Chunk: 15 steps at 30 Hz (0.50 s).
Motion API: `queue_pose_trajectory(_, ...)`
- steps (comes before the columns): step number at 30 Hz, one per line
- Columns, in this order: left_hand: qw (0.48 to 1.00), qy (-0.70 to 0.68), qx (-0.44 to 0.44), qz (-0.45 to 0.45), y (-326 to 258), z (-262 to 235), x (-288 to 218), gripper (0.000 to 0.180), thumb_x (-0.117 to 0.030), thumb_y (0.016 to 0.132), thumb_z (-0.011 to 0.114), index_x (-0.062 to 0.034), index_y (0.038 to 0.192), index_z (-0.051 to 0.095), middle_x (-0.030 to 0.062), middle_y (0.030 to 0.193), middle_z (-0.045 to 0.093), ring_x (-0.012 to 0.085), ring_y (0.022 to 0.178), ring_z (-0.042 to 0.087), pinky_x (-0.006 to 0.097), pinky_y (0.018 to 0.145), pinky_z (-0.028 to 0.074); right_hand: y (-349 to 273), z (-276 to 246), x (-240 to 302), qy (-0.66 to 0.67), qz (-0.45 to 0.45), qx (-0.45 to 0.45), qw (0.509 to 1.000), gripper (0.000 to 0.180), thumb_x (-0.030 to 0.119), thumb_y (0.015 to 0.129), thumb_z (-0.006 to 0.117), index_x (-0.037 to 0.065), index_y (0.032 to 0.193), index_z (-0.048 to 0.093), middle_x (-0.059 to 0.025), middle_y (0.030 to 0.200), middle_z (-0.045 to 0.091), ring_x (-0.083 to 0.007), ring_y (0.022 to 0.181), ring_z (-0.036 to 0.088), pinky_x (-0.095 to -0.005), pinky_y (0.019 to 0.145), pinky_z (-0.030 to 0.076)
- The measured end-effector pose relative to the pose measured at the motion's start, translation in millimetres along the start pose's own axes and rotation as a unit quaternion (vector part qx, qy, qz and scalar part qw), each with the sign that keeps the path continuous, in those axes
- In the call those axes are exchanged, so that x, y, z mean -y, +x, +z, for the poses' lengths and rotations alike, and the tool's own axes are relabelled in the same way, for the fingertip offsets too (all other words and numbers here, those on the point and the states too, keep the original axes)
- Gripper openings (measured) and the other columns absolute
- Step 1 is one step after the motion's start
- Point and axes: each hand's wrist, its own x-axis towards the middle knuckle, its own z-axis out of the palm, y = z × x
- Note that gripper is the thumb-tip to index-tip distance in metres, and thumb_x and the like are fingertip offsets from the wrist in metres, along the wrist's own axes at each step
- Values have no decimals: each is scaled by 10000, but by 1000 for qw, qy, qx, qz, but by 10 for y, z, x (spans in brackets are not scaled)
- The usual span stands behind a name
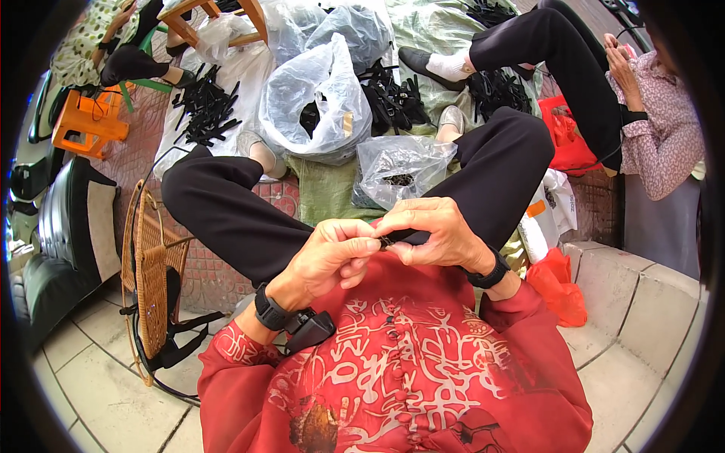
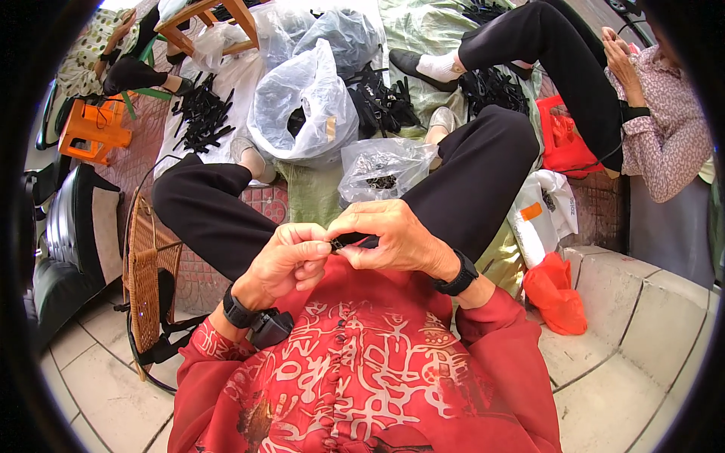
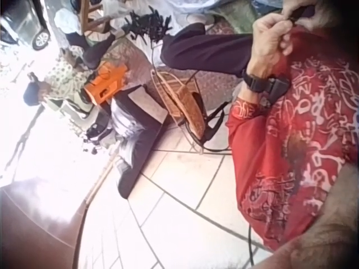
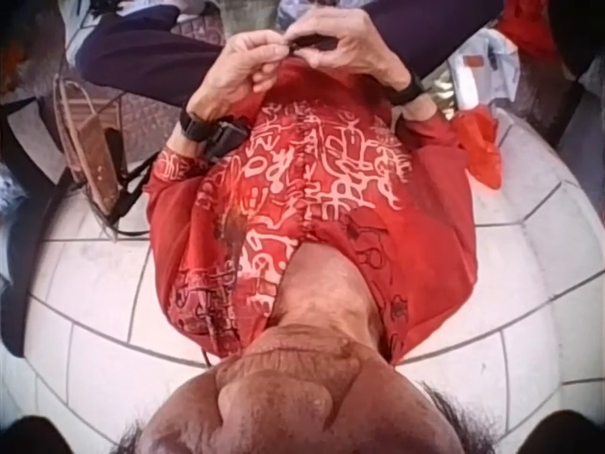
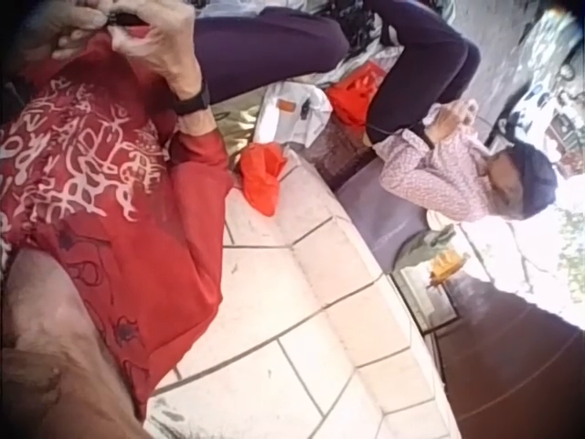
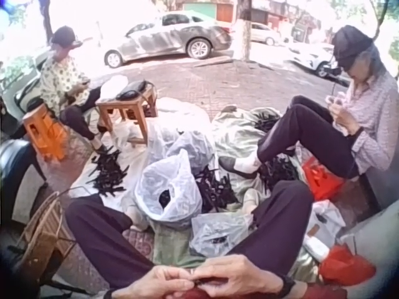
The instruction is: The recorder manually assembles small black plastic shoe buckles and straps.
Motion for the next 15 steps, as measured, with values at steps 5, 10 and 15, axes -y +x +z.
queue_pose_trajectory(5, 1000, -20, -4, -19, 27, -30, -2, 41, -68, 805, 529, -34, 784, 537, -24, 501, 386, 39, 374, 293, 194, 324, 253, -1, 28, 0, -26, -33, 4, 999, 280, -14, 582, 613, 45, 853, 586, -77, 737, 574, -220, 639, 565, -284, 571, 460)
queue_pose_trajectory(10, 998, 15, -45, -42, 71, -12, -56, 72, -76, 808, 515, -34, 753, 538, -31, 461, 354, 46, 342, 274, 204, 309, 267, 21, 72, 19, -72, -83, -8, 994, 296, -30, 578, 609, 43, 862, 572, -74, 737, 559, -222, 644, 553, -290, 571, 454)
queue_pose_trajectory(15, 998, 7, -7, -54, 92, -117, -42, 54, -71, 797, 533, -35, 758, 540, -20, 494, 388, 50, 374, 323, 213, 330, 315, 12, 77, 33, -74, -34, 2, 997, 282, -44, 580, 605, 31, 850, 575, -79, 737, 569, -225, 640, 563, -285, 570, 460)
